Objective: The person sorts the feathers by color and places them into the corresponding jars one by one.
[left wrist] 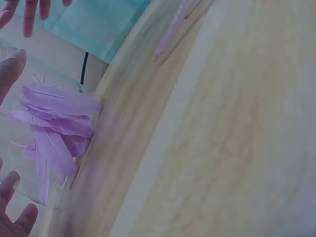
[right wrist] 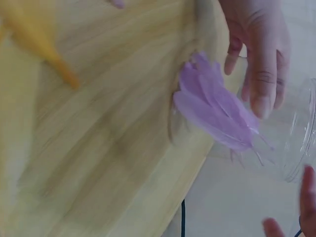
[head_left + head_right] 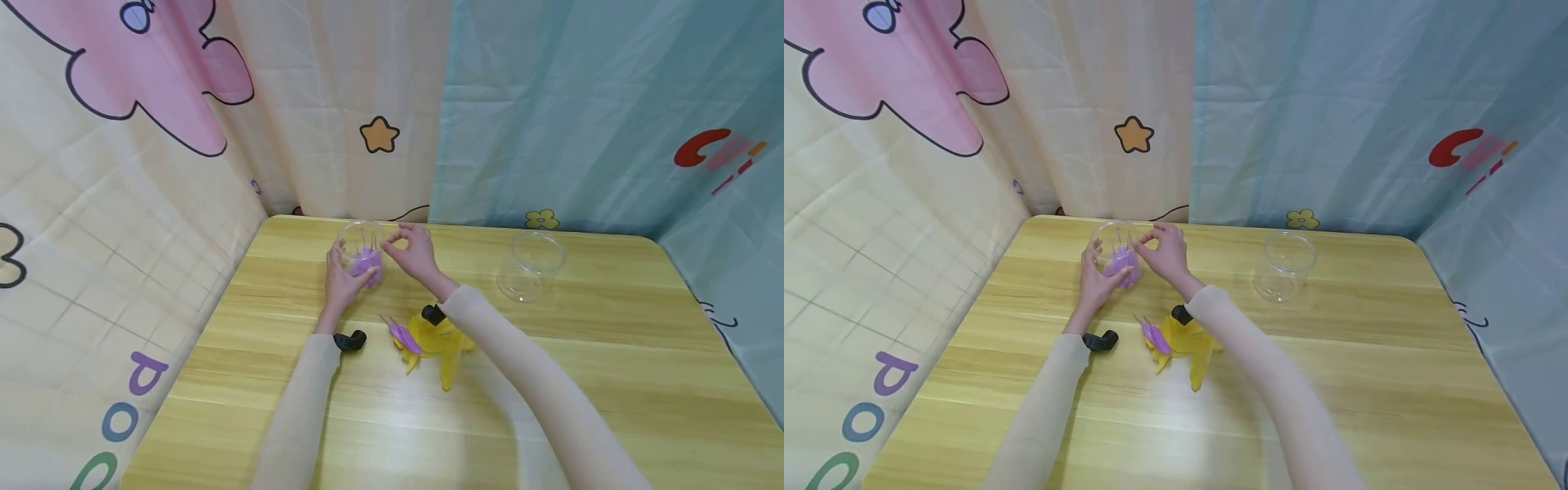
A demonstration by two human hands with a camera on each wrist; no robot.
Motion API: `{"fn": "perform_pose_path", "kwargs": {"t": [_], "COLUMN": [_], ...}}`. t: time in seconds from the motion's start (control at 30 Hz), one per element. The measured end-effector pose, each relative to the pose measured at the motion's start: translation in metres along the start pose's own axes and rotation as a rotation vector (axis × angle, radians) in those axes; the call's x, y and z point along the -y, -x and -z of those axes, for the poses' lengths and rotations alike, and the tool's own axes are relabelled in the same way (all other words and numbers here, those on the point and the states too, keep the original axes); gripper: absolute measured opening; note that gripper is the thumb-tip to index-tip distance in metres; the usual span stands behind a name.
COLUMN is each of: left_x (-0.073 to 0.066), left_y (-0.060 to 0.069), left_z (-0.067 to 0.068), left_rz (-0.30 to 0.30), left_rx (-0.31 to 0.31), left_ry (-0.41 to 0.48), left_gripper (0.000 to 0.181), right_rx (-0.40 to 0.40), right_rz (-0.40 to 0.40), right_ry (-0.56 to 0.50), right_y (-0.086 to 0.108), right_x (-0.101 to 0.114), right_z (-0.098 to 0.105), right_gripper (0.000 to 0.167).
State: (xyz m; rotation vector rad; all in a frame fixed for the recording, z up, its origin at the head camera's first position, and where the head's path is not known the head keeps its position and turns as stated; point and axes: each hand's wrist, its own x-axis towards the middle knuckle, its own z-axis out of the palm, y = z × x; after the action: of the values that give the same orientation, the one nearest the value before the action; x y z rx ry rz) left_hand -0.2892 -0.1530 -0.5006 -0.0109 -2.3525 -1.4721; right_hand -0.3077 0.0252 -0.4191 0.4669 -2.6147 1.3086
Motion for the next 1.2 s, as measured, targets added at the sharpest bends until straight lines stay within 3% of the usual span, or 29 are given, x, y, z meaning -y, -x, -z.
{"fn": "perform_pose_path", "kwargs": {"t": [0.17, 0.3, 0.4, 0.8, 1.2], "left_x": [-0.002, -0.002, -0.003, -0.002, -0.002], "left_y": [0.000, 0.001, 0.001, 0.001, 0.000], "left_z": [0.001, 0.001, 0.001, 0.002, 0.001], "left_rz": [0.018, 0.029, 0.025, -0.002, -0.009], "left_rx": [-0.005, 0.004, 0.000, -0.001, -0.012], "left_ry": [0.007, 0.002, 0.004, -0.013, 0.003], "left_gripper": [0.104, 0.104, 0.103, 0.103, 0.104], "right_rx": [0.344, 0.578, 0.659, 0.689, 0.646], "right_rz": [-0.044, -0.074, -0.073, -0.021, -0.005], "right_ry": [0.330, 0.452, 0.496, 0.640, 0.630], "right_y": [0.017, 0.033, 0.042, 0.063, 0.068], "right_x": [-0.005, -0.010, -0.012, -0.003, -0.008], "right_z": [0.004, 0.003, 0.002, -0.006, -0.014], "right_gripper": [0.027, 0.033, 0.032, 0.037, 0.026]}}
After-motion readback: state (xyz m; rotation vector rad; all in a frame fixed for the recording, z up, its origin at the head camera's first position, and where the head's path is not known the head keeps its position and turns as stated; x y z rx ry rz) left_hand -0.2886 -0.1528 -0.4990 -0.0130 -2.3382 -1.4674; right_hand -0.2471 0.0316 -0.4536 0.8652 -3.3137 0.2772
